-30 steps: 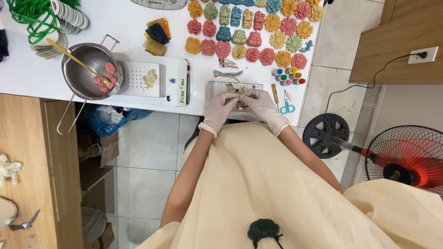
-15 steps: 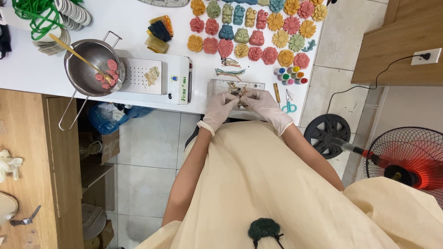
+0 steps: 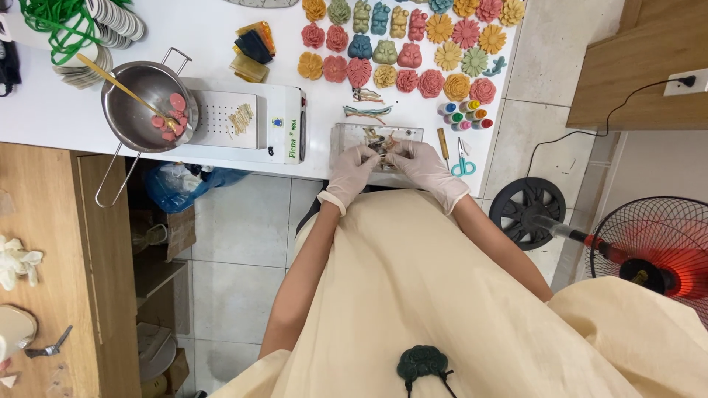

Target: Sorts and packages small craft components or jewelry findings into a clear bag.

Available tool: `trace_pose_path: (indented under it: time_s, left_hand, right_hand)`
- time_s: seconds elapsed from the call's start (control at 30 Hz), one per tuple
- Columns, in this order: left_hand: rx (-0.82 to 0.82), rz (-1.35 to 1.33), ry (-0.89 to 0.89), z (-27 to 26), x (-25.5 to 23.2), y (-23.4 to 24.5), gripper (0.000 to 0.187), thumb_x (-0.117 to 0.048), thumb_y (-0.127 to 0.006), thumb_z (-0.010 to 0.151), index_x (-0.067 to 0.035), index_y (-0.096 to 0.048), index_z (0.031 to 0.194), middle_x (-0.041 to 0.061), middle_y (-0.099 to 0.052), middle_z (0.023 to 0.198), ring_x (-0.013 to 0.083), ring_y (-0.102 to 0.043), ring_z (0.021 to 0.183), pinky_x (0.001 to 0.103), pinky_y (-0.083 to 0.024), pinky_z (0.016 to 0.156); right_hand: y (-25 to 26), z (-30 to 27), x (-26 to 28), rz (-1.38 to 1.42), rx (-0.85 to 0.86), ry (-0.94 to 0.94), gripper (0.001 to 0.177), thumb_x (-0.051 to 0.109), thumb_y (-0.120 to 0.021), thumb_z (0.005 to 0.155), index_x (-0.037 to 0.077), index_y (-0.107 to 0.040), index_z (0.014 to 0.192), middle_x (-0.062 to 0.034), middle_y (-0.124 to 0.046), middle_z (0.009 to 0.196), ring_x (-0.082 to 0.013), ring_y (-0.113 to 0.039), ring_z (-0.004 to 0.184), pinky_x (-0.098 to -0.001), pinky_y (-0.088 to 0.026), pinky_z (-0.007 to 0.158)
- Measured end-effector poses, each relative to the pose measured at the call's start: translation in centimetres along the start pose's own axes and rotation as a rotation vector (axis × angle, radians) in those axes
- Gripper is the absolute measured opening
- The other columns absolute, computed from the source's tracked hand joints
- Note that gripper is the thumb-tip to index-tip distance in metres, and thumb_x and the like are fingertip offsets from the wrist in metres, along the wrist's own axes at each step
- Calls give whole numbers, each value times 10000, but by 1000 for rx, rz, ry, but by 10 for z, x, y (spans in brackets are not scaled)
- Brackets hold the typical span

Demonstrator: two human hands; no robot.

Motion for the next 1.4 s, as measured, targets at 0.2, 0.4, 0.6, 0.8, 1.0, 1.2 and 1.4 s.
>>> trace_pose_path:
  time_s: [0.2,0.4,0.6,0.8,1.0,1.2,1.4]
  left_hand:
    - [-23,18,8,-3,0,16,161,-170,-723,928,-19,-755,973,91,-732,851,185,-659,781,324,-510,740]
    - [-38,-286,262,-8,17,15,160,-158,-696,931,-25,-757,995,16,-754,850,79,-675,782,244,-527,754]
    - [-24,-223,207,-9,15,13,166,-158,-711,936,-1,-766,942,14,-717,772,88,-631,737,248,-510,713]
    - [-34,-277,190,-15,11,19,165,-158,-703,940,-6,-762,963,11,-720,807,87,-628,755,249,-512,718]
    - [-26,-458,238,-26,17,35,220,-186,-655,977,1,-734,1063,7,-762,887,75,-674,832,236,-527,797]
    - [-223,-622,129,-68,-11,108,221,-155,-631,1010,13,-734,1110,47,-756,989,102,-678,914,257,-540,859]
    - [-948,-129,-99,-102,-44,200,283,-86,-697,965,-42,-685,1244,63,-640,1087,156,-632,984,282,-514,880]
  right_hand:
    - [23,-3,-1,-72,-149,36,242,252,-724,930,30,-756,1020,-59,-740,847,-118,-652,744,-293,-525,732]
    - [32,-19,65,-92,-60,157,309,189,-780,872,85,-760,1162,-120,-723,1042,-213,-664,843,-324,-543,766]
    - [4,-14,77,-518,-108,720,261,273,-784,841,133,-794,1060,-113,-752,1154,-354,-684,1040,-422,-511,945]
    - [-1,-7,82,-602,-7,541,194,303,-745,892,142,-806,979,-97,-759,1108,-333,-682,1023,-420,-501,980]
    - [-8,-4,116,-221,25,327,159,184,-766,852,88,-801,974,-105,-745,995,-212,-680,899,-333,-554,825]
    - [-43,24,192,-209,178,436,145,203,-730,944,69,-769,983,-74,-704,896,-197,-621,808,-326,-515,748]
    - [-72,36,305,-388,179,836,174,222,-708,952,63,-770,985,-91,-678,885,-242,-641,883,-364,-504,798]
Point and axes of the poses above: each hand's wrist, its own z-axis towards the middle knuckle, its own y-axis out of the back of the hand, x = y × z, the point moved 6 cm from there along z, towards the middle knuckle
